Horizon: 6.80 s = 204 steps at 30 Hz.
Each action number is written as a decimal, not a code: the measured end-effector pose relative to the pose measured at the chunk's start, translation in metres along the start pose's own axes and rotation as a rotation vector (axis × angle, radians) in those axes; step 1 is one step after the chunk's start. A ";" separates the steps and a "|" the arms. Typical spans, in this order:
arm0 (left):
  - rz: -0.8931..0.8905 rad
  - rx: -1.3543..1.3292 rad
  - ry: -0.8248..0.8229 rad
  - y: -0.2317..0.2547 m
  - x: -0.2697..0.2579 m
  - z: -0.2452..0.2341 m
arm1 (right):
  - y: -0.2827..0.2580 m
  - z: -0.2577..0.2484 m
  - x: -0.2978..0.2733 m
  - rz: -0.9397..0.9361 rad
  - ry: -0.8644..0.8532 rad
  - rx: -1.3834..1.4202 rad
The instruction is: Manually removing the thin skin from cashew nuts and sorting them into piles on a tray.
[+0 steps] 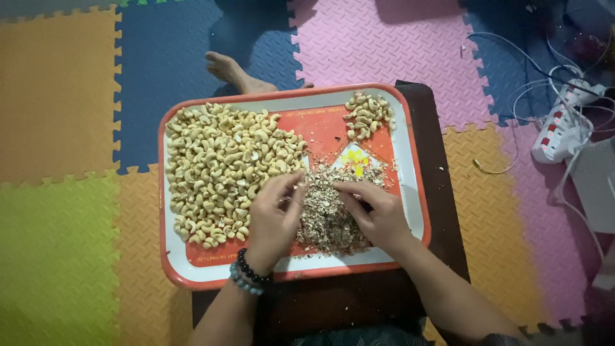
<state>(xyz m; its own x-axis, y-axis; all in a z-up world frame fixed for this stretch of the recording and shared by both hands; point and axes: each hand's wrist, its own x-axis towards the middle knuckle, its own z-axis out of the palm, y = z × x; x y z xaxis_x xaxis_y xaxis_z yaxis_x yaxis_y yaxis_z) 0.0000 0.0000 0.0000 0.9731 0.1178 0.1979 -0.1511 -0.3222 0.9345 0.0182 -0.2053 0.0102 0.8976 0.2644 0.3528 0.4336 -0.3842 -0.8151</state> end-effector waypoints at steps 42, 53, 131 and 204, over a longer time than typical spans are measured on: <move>0.771 0.734 -0.314 -0.003 -0.034 0.033 | 0.033 -0.036 0.037 0.001 0.157 -0.463; 0.645 0.483 -0.523 0.030 -0.037 0.034 | 0.071 -0.035 0.071 -0.018 0.117 -0.663; -0.400 -0.558 -0.259 0.009 0.007 0.028 | 0.007 -0.020 0.019 -0.293 -0.125 -0.277; 0.229 0.636 0.017 0.013 0.032 0.003 | 0.065 -0.037 0.059 -0.238 0.052 -0.700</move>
<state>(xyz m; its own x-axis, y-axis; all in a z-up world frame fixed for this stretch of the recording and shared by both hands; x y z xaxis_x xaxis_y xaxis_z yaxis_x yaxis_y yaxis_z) 0.0296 -0.0032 0.0177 0.9250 -0.0067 0.3800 -0.2170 -0.8302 0.5135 0.1026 -0.2478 -0.0046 0.7680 0.3751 0.5191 0.5506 -0.8007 -0.2359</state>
